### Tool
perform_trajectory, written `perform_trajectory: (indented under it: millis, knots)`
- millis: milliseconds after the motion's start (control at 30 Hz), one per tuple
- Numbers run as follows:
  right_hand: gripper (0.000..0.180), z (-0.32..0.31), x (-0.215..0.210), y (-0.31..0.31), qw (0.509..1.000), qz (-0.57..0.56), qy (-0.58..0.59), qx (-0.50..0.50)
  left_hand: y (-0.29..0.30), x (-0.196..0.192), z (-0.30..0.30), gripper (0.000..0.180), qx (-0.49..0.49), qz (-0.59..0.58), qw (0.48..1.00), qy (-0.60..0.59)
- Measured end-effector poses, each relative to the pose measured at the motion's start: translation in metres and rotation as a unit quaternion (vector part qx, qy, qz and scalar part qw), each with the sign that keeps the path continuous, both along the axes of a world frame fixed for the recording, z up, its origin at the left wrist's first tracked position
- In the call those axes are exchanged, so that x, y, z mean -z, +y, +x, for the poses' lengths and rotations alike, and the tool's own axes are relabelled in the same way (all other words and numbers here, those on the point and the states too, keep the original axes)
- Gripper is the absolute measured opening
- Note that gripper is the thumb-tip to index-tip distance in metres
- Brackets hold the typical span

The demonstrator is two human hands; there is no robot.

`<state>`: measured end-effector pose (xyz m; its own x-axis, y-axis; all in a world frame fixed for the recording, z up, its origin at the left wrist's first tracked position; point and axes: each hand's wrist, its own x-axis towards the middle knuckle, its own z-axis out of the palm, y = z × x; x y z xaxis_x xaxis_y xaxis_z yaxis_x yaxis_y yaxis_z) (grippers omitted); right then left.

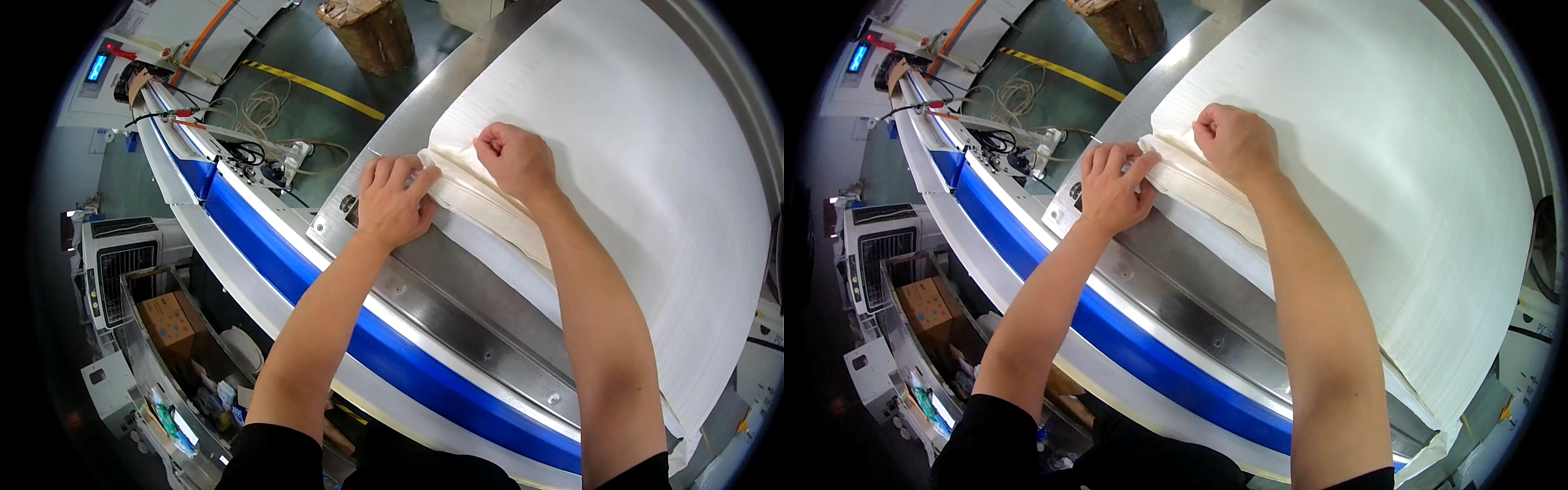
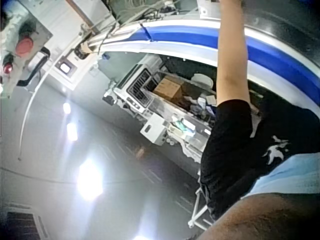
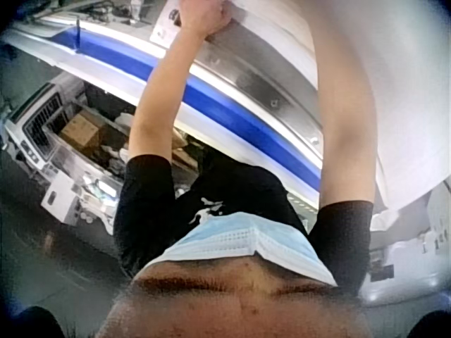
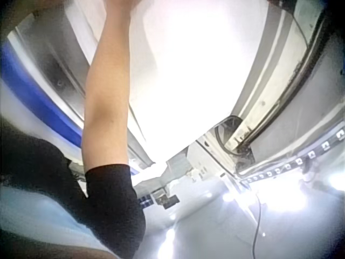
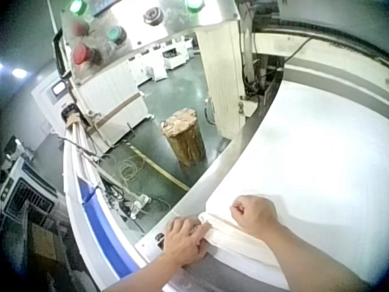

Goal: The person repeatedly folds a large white sheet of material on a metal table in a factory setting. They fold the sheet in half multiple times, then unfold it and repeat the process. The person also briefly interacts with a control panel on a nearby machine.

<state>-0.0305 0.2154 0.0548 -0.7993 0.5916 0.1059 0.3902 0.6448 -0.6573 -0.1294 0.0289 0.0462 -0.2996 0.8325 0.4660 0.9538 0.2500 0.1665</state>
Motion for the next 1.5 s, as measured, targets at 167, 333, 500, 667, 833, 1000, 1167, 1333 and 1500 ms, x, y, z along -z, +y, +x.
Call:
perform_trajectory:
  millis: [167, 333, 500, 667, 833, 1000, 1167, 1333, 1500]
  knots:
    - [0.01, 0.016, -0.007, -0.011, 0.997, 0.016, 0.064, -0.031, 0.006, -0.018, -0.007, 0.034, 0.09, -0.068, 0.992, 0.05]
    - [0.023, 0.098, -0.022, -0.08, 0.995, 0.086, 0.016, 0.054, 0.018, -0.047, -0.023, 0.032, 0.178, -0.322, 0.927, 0.071]
    - [0.028, 0.257, -0.009, -0.068, 0.955, 0.102, -0.152, 0.233, 0.051, -0.079, 0.007, 0.05, 0.105, -0.444, 0.886, 0.088]
    - [0.043, 0.451, -0.008, -0.036, 0.881, 0.156, -0.298, 0.334, 0.095, -0.068, 0.043, 0.063, 0.041, -0.629, 0.757, 0.17]
    - [0.049, 0.632, -0.014, -0.018, 0.837, 0.173, -0.326, 0.405, 0.083, -0.02, 0.008, 0.031, 0.033, -0.609, 0.757, 0.234]
    - [0.049, 0.775, -0.016, 0.009, 0.814, 0.158, -0.36, 0.427, 0.078, 0.004, -0.021, 0.025, 0.004, -0.548, 0.806, 0.225]
    - [0.057, 0.878, -0.015, 0.03, 0.79, 0.099, -0.426, 0.431, 0.057, 0.016, -0.059, 0.021, -0.035, -0.484, 0.859, 0.166]
    - [0.061, 0.984, -0.017, 0.05, 0.684, -0.012, -0.597, 0.419, 0.055, 0.019, -0.08, 0.023, -0.003, -0.501, 0.85, 0.164]
    - [0.029, 1.015, -0.041, 0.061, 0.761, -0.026, -0.585, 0.279, 0.044, 0.036, -0.092, 0.026, 0.023, -0.515, 0.839, 0.174]
